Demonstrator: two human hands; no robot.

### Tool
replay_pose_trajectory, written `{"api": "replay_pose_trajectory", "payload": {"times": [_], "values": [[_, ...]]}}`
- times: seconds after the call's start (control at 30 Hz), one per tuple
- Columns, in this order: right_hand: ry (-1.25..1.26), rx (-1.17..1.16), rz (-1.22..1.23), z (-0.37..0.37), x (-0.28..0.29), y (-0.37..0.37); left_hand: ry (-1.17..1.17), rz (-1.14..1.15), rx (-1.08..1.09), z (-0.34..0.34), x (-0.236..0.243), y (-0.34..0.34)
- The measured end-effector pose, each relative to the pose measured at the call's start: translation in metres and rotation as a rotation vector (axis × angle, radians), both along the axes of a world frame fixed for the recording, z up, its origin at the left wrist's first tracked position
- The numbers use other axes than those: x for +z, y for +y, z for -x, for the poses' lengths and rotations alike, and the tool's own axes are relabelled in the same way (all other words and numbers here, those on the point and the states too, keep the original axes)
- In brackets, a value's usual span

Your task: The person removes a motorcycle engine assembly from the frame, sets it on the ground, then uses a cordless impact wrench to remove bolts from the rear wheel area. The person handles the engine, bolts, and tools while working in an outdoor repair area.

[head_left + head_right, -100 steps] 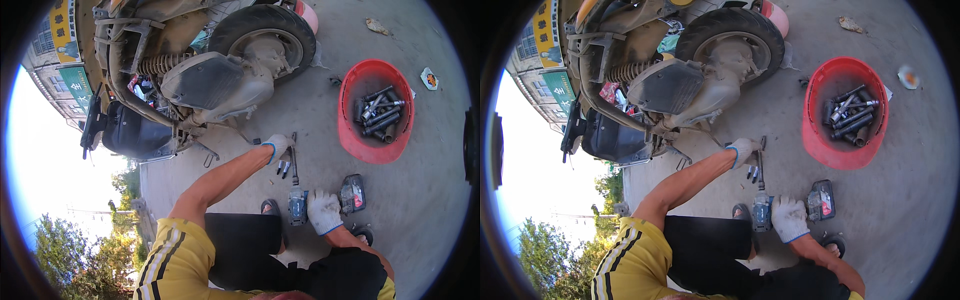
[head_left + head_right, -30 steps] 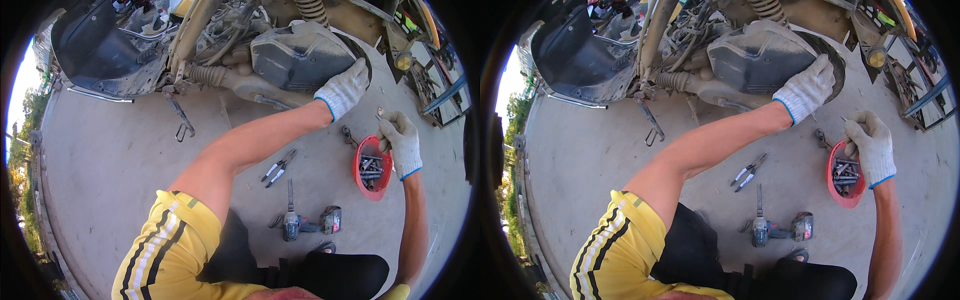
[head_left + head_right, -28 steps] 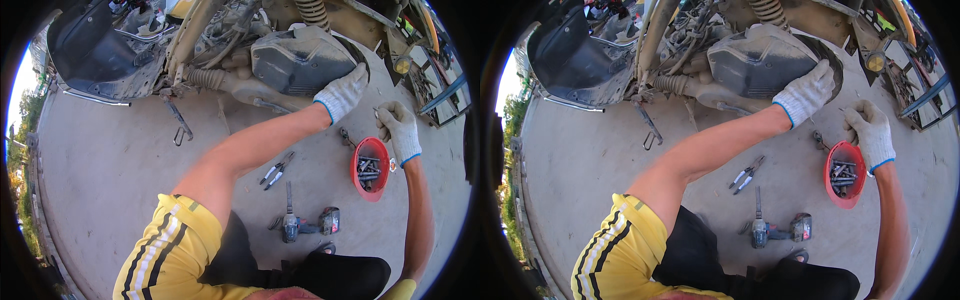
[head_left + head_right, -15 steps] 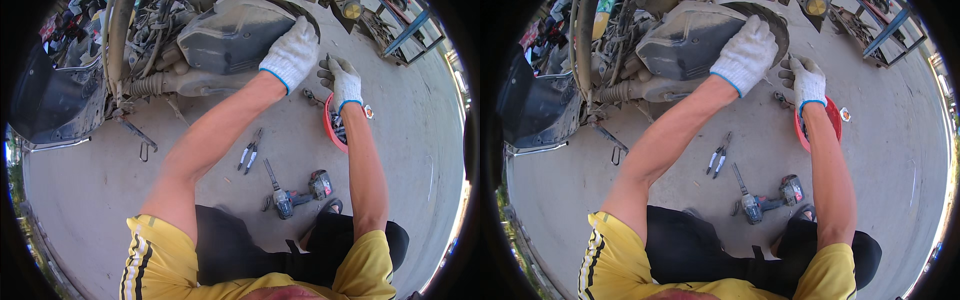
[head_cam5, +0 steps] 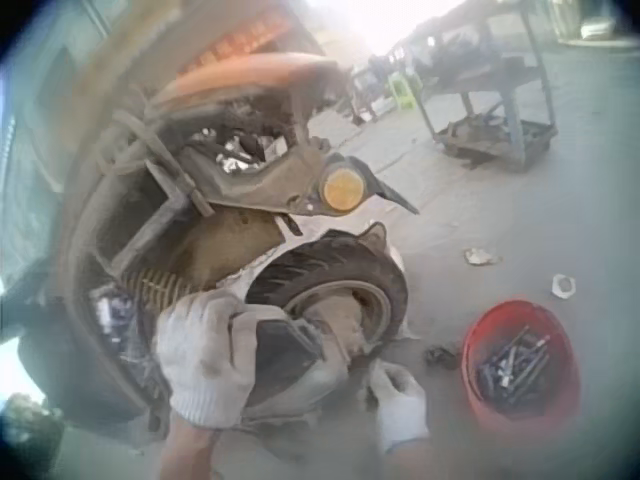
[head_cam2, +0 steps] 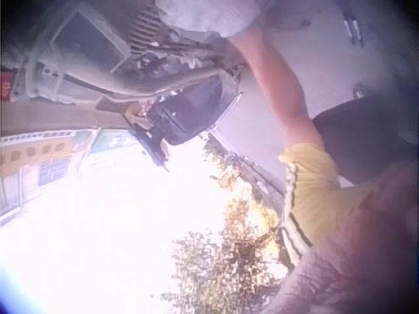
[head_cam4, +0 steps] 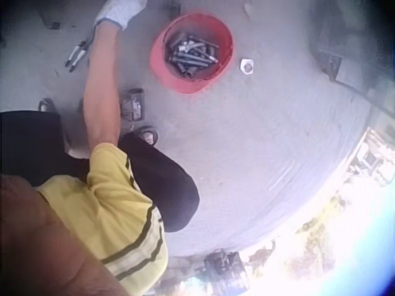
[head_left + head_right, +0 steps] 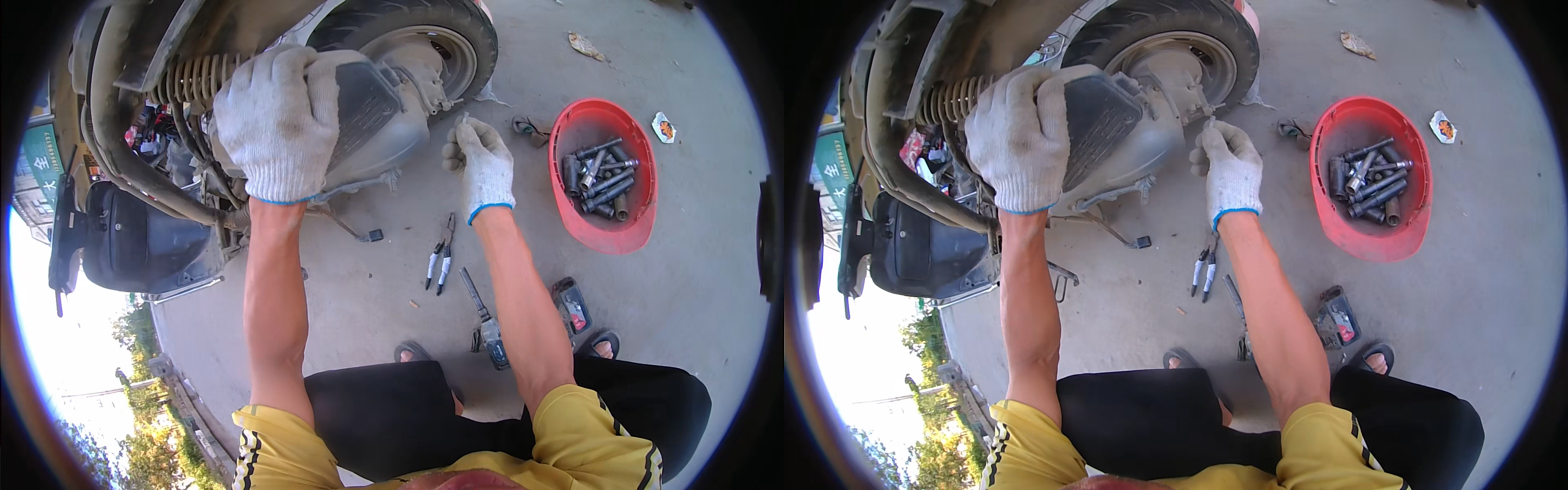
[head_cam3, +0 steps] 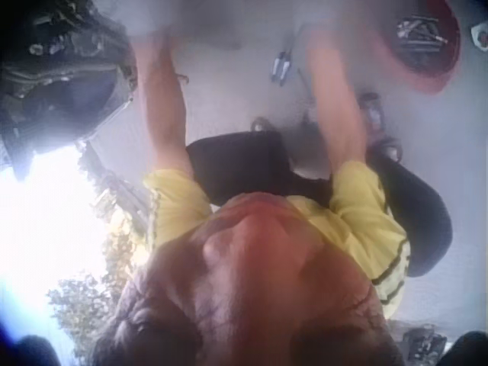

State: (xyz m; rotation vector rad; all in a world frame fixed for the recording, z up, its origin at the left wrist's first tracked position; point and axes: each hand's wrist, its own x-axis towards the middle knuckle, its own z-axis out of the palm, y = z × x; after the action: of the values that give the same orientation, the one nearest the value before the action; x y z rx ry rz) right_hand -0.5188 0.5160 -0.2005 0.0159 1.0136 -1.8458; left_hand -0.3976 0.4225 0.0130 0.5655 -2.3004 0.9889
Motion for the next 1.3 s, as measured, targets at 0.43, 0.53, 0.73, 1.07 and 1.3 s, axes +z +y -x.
{"api": "replay_pose_trajectory", "payload": {"times": [0.43,0.53,0.73,1.07,1.3], "values": [[0.080,0.026,0.186,0.048,0.050,-0.019,0.094,-0.208,0.229,0.028,-0.010,0.012],[0.087,0.073,0.178,0.053,0.048,-0.025,0.096,-0.271,0.230,0.026,-0.006,0.012],[0.411,0.024,0.147,0.058,0.036,-0.048,0.103,-0.276,0.261,0.030,-0.010,0.010],[0.998,0.143,0.140,0.065,0.054,-0.104,-0.039,-0.241,0.329,0.023,-0.001,0.012],[1.108,0.296,0.143,0.055,0.050,-0.133,-0.053,-0.207,0.287,0.022,-0.003,0.009]]}}
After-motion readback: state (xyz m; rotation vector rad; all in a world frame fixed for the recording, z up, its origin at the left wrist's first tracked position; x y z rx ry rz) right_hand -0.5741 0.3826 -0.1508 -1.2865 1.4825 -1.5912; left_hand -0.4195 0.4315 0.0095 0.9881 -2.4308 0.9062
